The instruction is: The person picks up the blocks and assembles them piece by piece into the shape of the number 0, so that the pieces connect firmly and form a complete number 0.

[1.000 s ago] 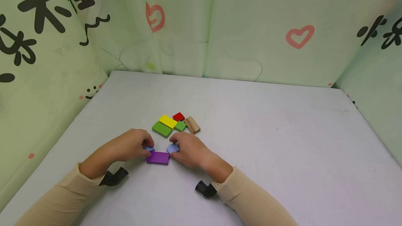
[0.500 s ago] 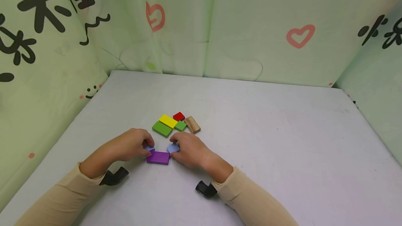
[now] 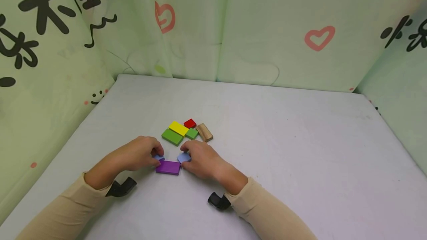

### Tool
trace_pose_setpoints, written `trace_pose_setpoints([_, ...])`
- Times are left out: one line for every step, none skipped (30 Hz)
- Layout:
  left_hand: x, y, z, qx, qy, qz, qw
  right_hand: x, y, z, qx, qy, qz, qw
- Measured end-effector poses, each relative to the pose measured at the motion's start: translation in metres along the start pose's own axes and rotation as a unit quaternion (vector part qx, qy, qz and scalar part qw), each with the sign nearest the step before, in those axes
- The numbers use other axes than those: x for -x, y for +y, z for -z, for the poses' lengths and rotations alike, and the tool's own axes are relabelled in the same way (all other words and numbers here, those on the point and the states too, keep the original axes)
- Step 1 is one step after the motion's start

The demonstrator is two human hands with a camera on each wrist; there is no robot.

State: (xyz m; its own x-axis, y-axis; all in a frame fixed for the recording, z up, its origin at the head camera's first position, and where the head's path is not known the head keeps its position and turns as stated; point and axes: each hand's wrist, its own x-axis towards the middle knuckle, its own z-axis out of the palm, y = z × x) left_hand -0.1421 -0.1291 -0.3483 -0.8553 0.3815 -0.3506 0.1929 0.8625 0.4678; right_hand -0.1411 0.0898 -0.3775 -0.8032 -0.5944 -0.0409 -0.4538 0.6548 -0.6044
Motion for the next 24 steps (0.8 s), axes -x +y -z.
trace_pose_setpoints([-0.0002, -0.0002, -0.0001, 0.000, -0.001, 0.001, 1.0000, 0.0002, -0.0001, 0.0001, -0.001, 0.000, -0.001, 1.0000])
trace_pose_setpoints([-0.0005, -0.0005, -0.0002, 0.000, -0.002, 0.001, 1.0000, 0.0003, -0.0001, 0.0000, -0.002, 0.000, -0.001, 1.0000])
trace_pose_setpoints([-0.0007, -0.0005, -0.0002, 0.000, -0.002, 0.002, 1.0000, 0.0003, -0.0002, 0.0000, -0.002, -0.001, -0.001, 1.0000])
trace_pose_setpoints([-0.0011, -0.0005, -0.0004, 0.001, -0.003, 0.003, 1.0000, 0.0004, -0.0002, -0.0001, 0.000, -0.001, 0.000, 1.0000])
trace_pose_setpoints([-0.0013, -0.0006, -0.0005, 0.003, -0.003, 0.005, 1.0000, 0.0004, -0.0004, -0.0001, 0.001, -0.002, -0.001, 1.0000])
trace_pose_setpoints([-0.0016, -0.0008, -0.0007, 0.002, -0.004, 0.004, 1.0000, 0.0004, -0.0005, -0.0002, 0.002, -0.003, -0.001, 1.0000])
trace_pose_setpoints([-0.0017, -0.0007, -0.0007, 0.002, -0.004, 0.005, 1.0000, 0.0003, -0.0006, -0.0002, 0.004, -0.003, -0.001, 1.0000])
trace_pose_setpoints([-0.0018, -0.0010, -0.0009, 0.001, -0.003, 0.004, 1.0000, 0.0002, -0.0008, -0.0003, 0.005, -0.003, -0.002, 1.0000])
trace_pose_setpoints([-0.0020, -0.0009, -0.0010, 0.002, -0.003, 0.004, 1.0000, 0.0004, -0.0008, -0.0002, 0.007, -0.003, -0.002, 1.0000])
trace_pose_setpoints([-0.0022, -0.0012, -0.0013, 0.002, -0.002, 0.003, 1.0000, 0.0003, -0.0007, -0.0002, 0.009, -0.003, -0.002, 1.0000])
trace_pose_setpoints([-0.0022, -0.0013, -0.0013, 0.002, -0.001, 0.003, 1.0000, 0.0002, -0.0007, -0.0003, 0.009, -0.003, -0.002, 1.0000])
trace_pose_setpoints([-0.0023, -0.0016, -0.0014, 0.001, -0.001, 0.002, 1.0000, 0.0003, -0.0005, -0.0002, 0.010, -0.002, -0.001, 1.0000])
trace_pose_setpoints([-0.0025, -0.0015, -0.0014, 0.003, 0.000, 0.003, 1.0000, 0.0002, -0.0002, -0.0003, 0.010, -0.002, -0.001, 0.9999])
trace_pose_setpoints([-0.0026, -0.0018, -0.0015, 0.002, 0.000, 0.003, 1.0000, 0.0001, 0.0002, -0.0006, 0.011, -0.002, 0.000, 0.9999])
trace_pose_setpoints([-0.0024, -0.0016, -0.0013, 0.003, 0.000, 0.004, 1.0000, 0.0001, 0.0005, -0.0006, 0.011, -0.002, 0.001, 0.9999])
trace_pose_setpoints([-0.0022, -0.0016, -0.0012, 0.002, 0.000, 0.003, 1.0000, -0.0001, 0.0008, -0.0008, 0.011, -0.003, 0.002, 0.9999])
trace_pose_setpoints([-0.0019, -0.0014, -0.0011, 0.000, 0.000, 0.003, 1.0000, 0.0001, 0.0009, -0.0010, 0.011, -0.003, 0.002, 0.9999])
trace_pose_setpoints([-0.0018, -0.0014, -0.0011, -0.002, 0.000, 0.003, 1.0000, 0.0004, 0.0008, -0.0009, 0.009, -0.004, 0.001, 0.9999])
trace_pose_setpoints([-0.0016, -0.0012, -0.0011, -0.003, 0.000, 0.003, 1.0000, 0.0006, 0.0009, -0.0012, 0.008, -0.005, 0.001, 1.0000])
trace_pose_setpoints([-0.0013, -0.0011, -0.0011, -0.005, 0.000, 0.002, 1.0000, 0.0008, 0.0007, -0.0011, 0.006, -0.005, 0.001, 1.0000])
trace_pose_setpoints([-0.0011, -0.0010, -0.0010, -0.006, 0.000, 0.002, 1.0000, 0.0013, 0.0004, -0.0009, 0.004, -0.005, 0.000, 1.0000])
trace_pose_setpoints([-0.0012, -0.0010, -0.0011, -0.007, 0.000, 0.002, 1.0000, 0.0017, 0.0001, -0.0008, 0.002, -0.005, -0.002, 1.0000])
trace_pose_setpoints([-0.0011, -0.0009, -0.0010, -0.007, 0.000, 0.002, 1.0000, 0.0021, -0.0002, -0.0006, 0.000, -0.005, -0.003, 1.0000])
trace_pose_setpoints([-0.0011, -0.0009, -0.0010, -0.007, 0.001, 0.001, 1.0000, 0.0023, -0.0004, -0.0005, -0.001, -0.006, -0.005, 1.0000])
